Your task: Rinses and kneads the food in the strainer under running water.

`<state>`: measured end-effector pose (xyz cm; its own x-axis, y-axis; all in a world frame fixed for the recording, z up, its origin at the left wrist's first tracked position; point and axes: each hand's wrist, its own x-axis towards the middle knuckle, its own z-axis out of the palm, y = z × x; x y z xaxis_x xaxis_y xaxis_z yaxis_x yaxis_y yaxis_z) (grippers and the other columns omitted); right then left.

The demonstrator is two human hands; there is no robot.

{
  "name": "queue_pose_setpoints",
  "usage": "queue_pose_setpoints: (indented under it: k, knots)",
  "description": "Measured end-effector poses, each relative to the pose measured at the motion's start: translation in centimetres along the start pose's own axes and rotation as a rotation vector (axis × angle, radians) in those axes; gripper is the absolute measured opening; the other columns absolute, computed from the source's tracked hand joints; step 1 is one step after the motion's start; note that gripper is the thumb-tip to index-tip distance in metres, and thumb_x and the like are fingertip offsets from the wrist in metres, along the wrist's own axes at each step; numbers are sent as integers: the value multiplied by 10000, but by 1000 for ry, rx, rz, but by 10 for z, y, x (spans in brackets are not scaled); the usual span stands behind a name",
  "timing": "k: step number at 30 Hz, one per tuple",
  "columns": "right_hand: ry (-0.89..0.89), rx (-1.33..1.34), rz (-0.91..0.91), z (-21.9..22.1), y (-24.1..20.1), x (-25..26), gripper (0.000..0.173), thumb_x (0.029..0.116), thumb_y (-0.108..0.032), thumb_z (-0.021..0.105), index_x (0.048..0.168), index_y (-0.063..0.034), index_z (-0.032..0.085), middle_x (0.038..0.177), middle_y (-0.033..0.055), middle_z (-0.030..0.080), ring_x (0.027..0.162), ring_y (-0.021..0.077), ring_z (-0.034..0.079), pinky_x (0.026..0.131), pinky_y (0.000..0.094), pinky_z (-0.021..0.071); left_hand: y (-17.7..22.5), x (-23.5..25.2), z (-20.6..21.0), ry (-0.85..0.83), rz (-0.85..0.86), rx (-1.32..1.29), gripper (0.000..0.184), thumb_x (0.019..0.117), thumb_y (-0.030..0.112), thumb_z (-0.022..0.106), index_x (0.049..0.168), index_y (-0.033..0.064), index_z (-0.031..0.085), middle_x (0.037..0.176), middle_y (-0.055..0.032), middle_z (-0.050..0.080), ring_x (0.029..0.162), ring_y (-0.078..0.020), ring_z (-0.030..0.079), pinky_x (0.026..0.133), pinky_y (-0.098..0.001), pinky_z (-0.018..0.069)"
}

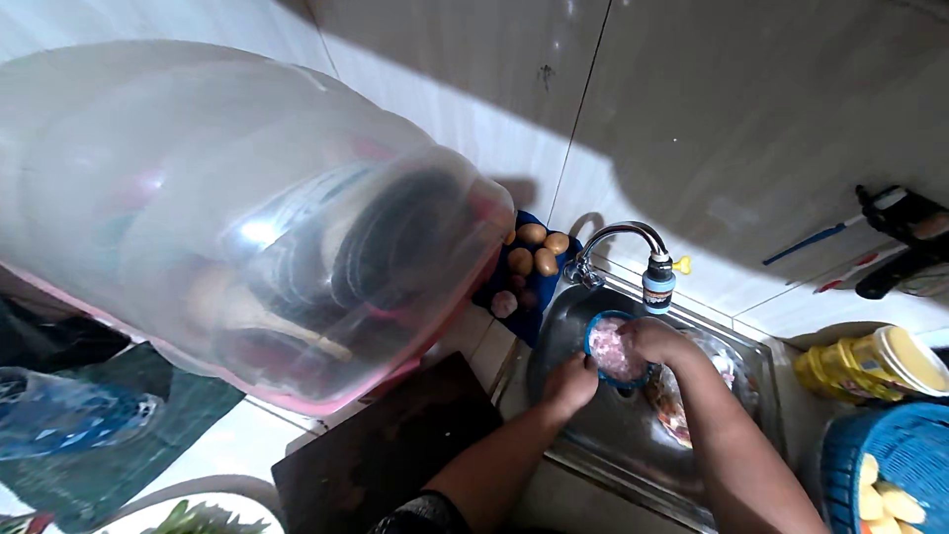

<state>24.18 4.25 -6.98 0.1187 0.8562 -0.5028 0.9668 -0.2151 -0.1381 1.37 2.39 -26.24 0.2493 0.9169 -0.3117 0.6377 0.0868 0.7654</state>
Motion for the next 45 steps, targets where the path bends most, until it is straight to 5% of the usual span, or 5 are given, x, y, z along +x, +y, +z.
queue_pose_setpoints:
  k: [6, 11, 15, 25, 45]
  knots:
    - [-186, 86, -164, 64, -4, -2, 398, 1004, -493, 521, 1159, -178, 709, 1117, 77, 730, 1087, 268, 687, 957, 587, 538, -1, 1, -2, 11, 25, -61, 476, 988, 712, 335, 1160, 405, 655, 1004, 106, 737, 922, -119, 713, 772, -513, 622]
    - [-118, 105, -153, 104, -10, 9, 450, 969, -456, 527, 1256, -141, 671, 1246, 118, 701, 1218, 323, 635, 1018, 648, 484, -4, 4, 1, 24, 53, -110, 444, 994, 705, 345, 1153, 416, 642, 963, 109, 730, 871, -110, 709, 727, -490, 624]
    - [-149, 120, -157, 118, 4, 27, 406, 995, -434, 503, 1176, -137, 711, 1182, 104, 726, 1172, 297, 663, 997, 620, 508, -3, 4, 0, -1, 56, -144, 418, 994, 693, 364, 1160, 424, 639, 948, 105, 727, 850, -112, 706, 717, -479, 622]
    - [-137, 34, -145, 94, -6, 36, 474, 986, -500, 477, 1228, -162, 706, 1265, 103, 702, 1278, 327, 595, 1098, 655, 399, 1, 3, 2, -76, 74, -293, 413, 1003, 684, 401, 1199, 413, 643, 1005, 96, 739, 888, -115, 723, 756, -463, 644]
    - [-197, -57, -86, 51, 13, 78, 426, 971, -437, 505, 1232, -165, 705, 1265, 140, 695, 1247, 378, 611, 1029, 706, 442, 5, 4, 0, -57, 98, -384, 408, 1015, 673, 400, 1244, 418, 620, 1044, 88, 739, 925, -124, 725, 782, -466, 646]
